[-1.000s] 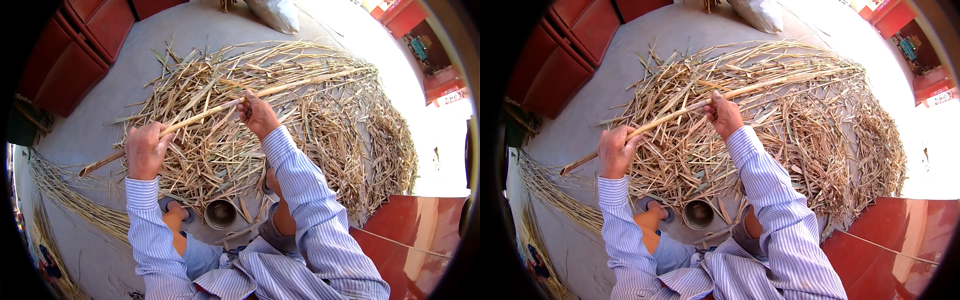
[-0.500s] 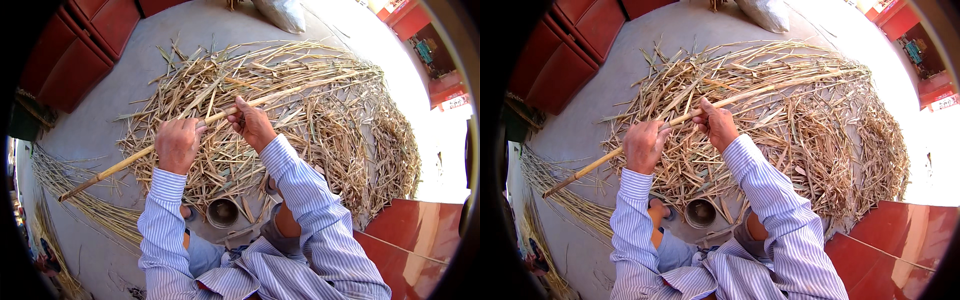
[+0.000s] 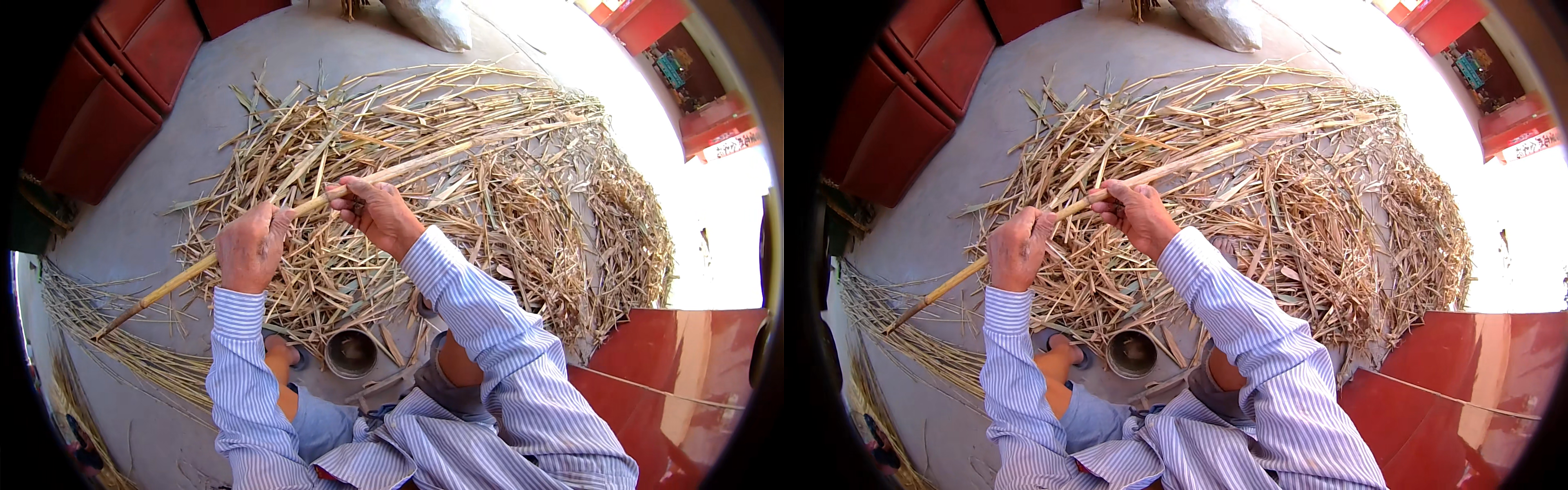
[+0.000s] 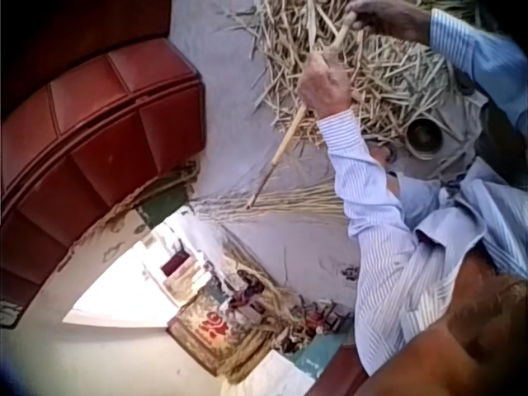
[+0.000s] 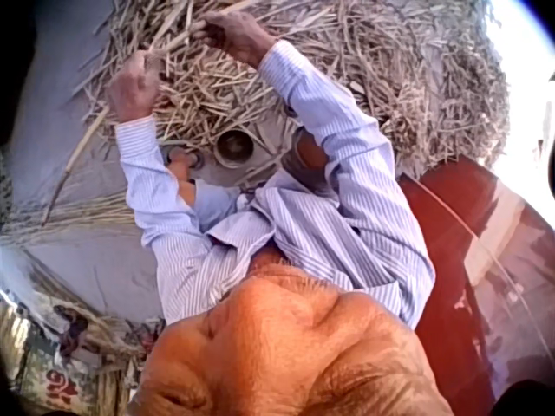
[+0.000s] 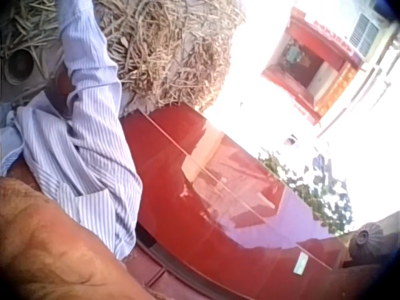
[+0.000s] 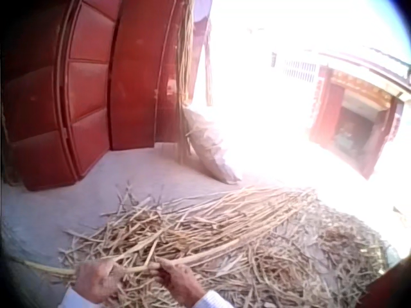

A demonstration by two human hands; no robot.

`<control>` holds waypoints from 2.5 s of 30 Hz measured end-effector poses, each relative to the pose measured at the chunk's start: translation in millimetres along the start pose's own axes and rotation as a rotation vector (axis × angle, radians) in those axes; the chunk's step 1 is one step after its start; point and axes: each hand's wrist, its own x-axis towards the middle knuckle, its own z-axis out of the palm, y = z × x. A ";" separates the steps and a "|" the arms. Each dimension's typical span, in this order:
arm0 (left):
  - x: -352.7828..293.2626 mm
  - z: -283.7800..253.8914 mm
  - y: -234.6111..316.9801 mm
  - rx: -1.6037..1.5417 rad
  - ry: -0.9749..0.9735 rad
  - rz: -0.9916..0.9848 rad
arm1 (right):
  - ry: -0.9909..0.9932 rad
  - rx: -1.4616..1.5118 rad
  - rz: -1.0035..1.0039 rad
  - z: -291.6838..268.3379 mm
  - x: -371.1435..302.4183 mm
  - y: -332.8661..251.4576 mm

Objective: The person sits on the floor and repeatedly strips dried plant stalks by hand, pulling off outer layers and dropping them onto a growing pile. The person handles each stalk individually, rotating and peeling it before discarding the stripped material.

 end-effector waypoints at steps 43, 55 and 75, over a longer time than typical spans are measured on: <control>-7.0 8.4 -34.6 -0.966 -0.492 -0.466 | -0.252 -0.326 -0.458 -19.0 -25.8 -51.9; -5.0 36.9 -5.0 -0.663 0.113 -0.216 | 0.153 -0.511 -0.683 -1.8 -30.7 -44.5; -2.4 9.6 -12.5 -0.412 -0.091 -0.160 | 0.163 -0.080 -0.183 -93.2 -14.6 -92.5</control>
